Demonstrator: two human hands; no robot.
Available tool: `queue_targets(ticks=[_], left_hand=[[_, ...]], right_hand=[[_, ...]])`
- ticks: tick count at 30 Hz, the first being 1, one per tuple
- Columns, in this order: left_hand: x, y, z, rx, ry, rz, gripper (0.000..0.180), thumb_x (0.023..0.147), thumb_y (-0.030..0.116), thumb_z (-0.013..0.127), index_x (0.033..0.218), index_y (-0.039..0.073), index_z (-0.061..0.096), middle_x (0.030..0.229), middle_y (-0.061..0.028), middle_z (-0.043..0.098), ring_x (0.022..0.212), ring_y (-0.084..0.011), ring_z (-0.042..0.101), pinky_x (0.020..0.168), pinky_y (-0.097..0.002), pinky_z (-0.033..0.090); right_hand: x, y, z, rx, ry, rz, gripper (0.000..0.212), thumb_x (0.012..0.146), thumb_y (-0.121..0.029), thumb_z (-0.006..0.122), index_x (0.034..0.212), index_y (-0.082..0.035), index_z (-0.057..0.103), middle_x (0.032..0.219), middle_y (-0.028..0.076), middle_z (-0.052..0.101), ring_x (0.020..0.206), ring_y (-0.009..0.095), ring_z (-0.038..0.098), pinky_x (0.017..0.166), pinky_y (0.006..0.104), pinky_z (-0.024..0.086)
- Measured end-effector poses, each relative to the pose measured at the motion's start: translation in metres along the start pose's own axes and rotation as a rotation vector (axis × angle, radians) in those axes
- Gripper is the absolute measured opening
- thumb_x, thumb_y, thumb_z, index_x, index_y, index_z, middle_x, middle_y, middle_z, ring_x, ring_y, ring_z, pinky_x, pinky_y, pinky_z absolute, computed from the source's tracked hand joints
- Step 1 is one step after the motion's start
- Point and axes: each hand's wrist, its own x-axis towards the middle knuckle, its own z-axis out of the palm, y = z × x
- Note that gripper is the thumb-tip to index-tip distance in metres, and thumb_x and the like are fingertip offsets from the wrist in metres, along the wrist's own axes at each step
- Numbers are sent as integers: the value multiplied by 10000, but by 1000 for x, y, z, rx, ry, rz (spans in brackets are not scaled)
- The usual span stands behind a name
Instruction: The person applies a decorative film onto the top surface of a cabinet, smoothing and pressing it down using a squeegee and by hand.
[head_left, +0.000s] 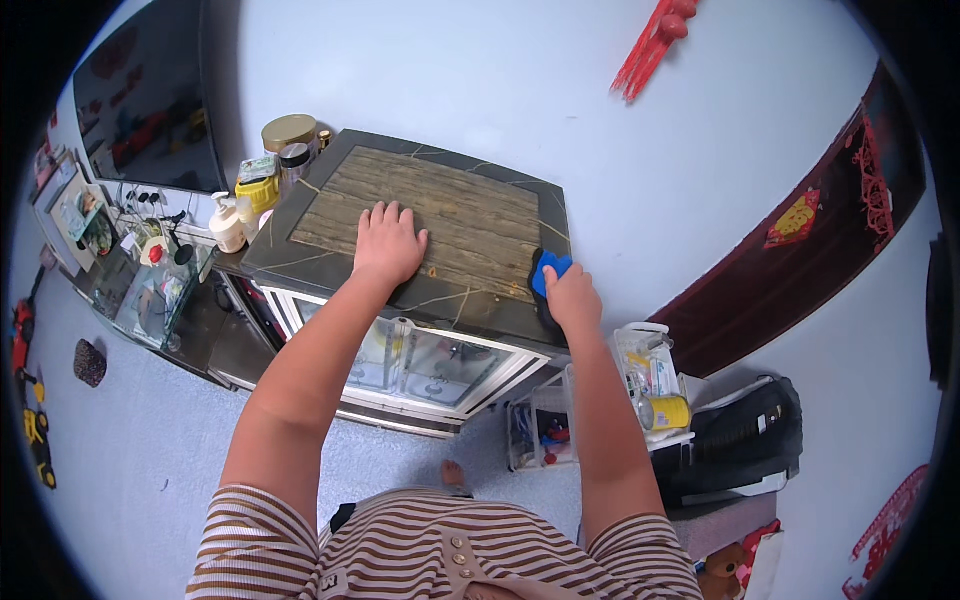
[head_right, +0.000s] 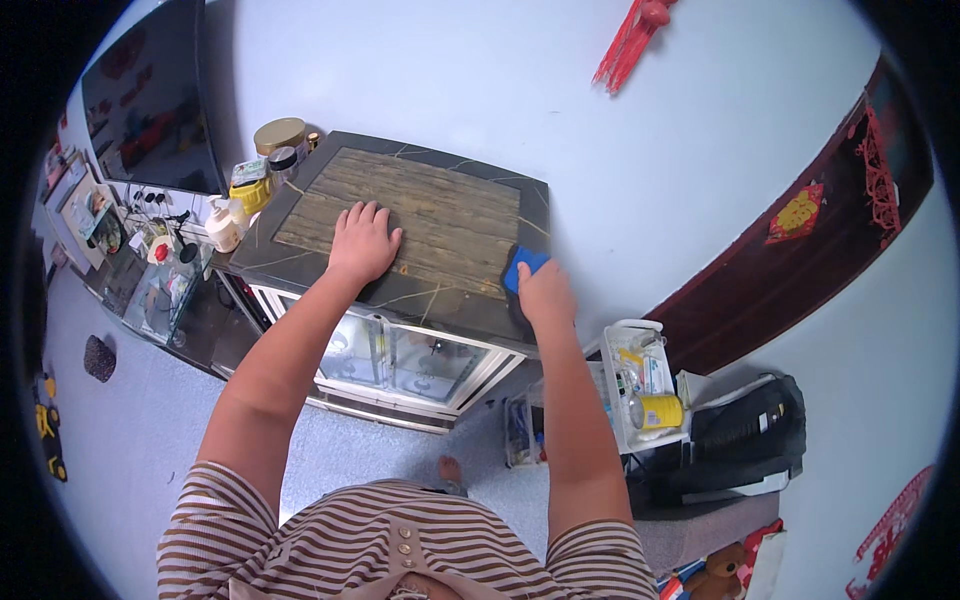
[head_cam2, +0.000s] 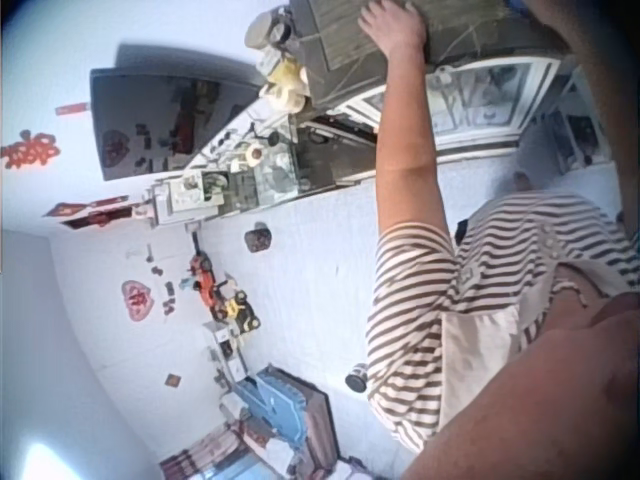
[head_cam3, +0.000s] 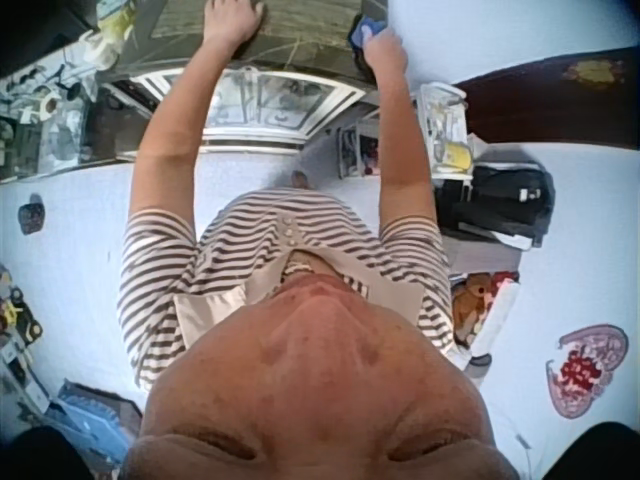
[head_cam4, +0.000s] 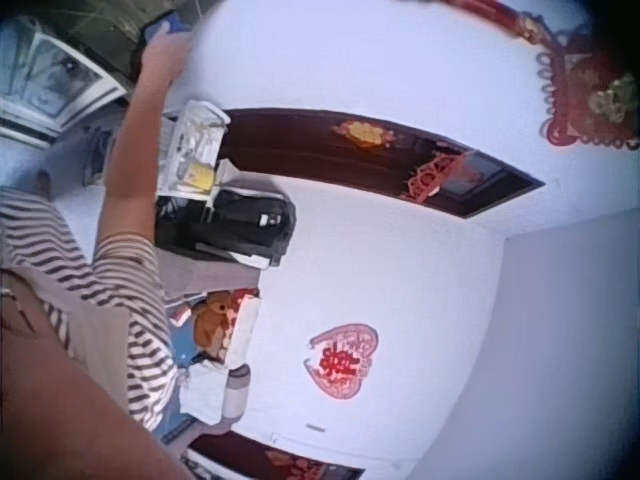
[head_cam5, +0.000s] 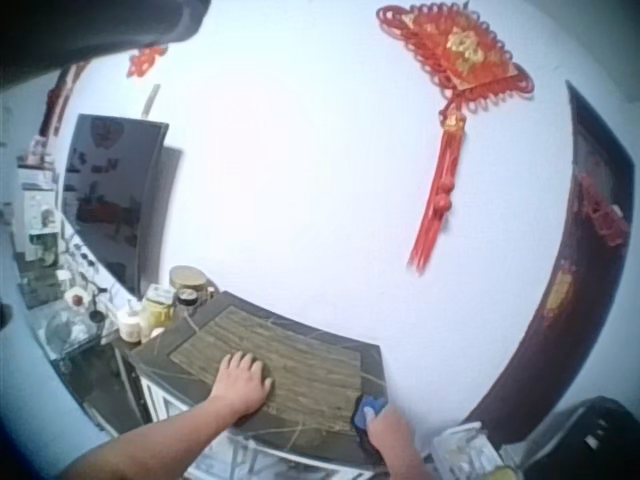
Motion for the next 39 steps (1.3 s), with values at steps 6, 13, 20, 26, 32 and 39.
queue_targets(ticks=[6, 13, 20, 26, 32, 39], left_hand=[[1, 1, 0, 18, -1, 6, 527, 1038, 421, 556, 1402, 42, 587, 1518, -165, 533, 1468, -345, 421, 1243, -518, 289], [-3, -1, -5, 2, 81, 37, 506, 997, 383, 624, 1370, 42, 605, 1458, -170, 573, 1429, -341, 466, 1212, -509, 330], [-8, -2, -12, -34, 63, 19, 484, 977, 381, 650, 1351, 77, 612, 1455, -145, 569, 1433, -329, 461, 1204, -500, 328], [-5, 0, -15, -59, 63, 16, 479, 981, 381, 642, 1351, 78, 612, 1467, -141, 564, 1435, -321, 460, 1205, -493, 326], [-5, -2, -13, -40, 56, 24, 480, 979, 388, 643, 1350, 85, 612, 1460, -134, 566, 1432, -318, 463, 1192, -490, 337], [-4, -4, -6, -30, 69, 34, 487, 979, 396, 637, 1354, 87, 607, 1439, -123, 572, 1403, -316, 483, 1172, -504, 353]], right_hand=[[68, -11, 11, 15, -28, 17, 598, 1026, -540, 572, 1242, 15, 620, 1258, 274, 677, 1178, 466, 661, 994, 564, 533], [166, -21, 36, 33, -22, 9, 649, 1026, -567, 554, 1291, 24, 606, 1275, 285, 681, 1194, 456, 668, 1003, 549, 539], [222, -40, 41, 67, -47, 34, 624, 1020, -513, 595, 1294, 46, 630, 1316, 255, 685, 1227, 409, 670, 1031, 511, 546], [253, -37, 49, 116, -65, 69, 622, 1020, -498, 599, 1328, 41, 618, 1382, 249, 657, 1278, 405, 644, 1053, 519, 533], [241, -35, 49, 110, -47, 102, 611, 1024, -507, 592, 1339, 16, 621, 1387, 222, 658, 1286, 395, 637, 1061, 516, 525], [185, -27, 38, 82, -60, 103, 609, 1028, -532, 578, 1315, 3, 627, 1369, 223, 666, 1266, 392, 650, 1055, 514, 525]])
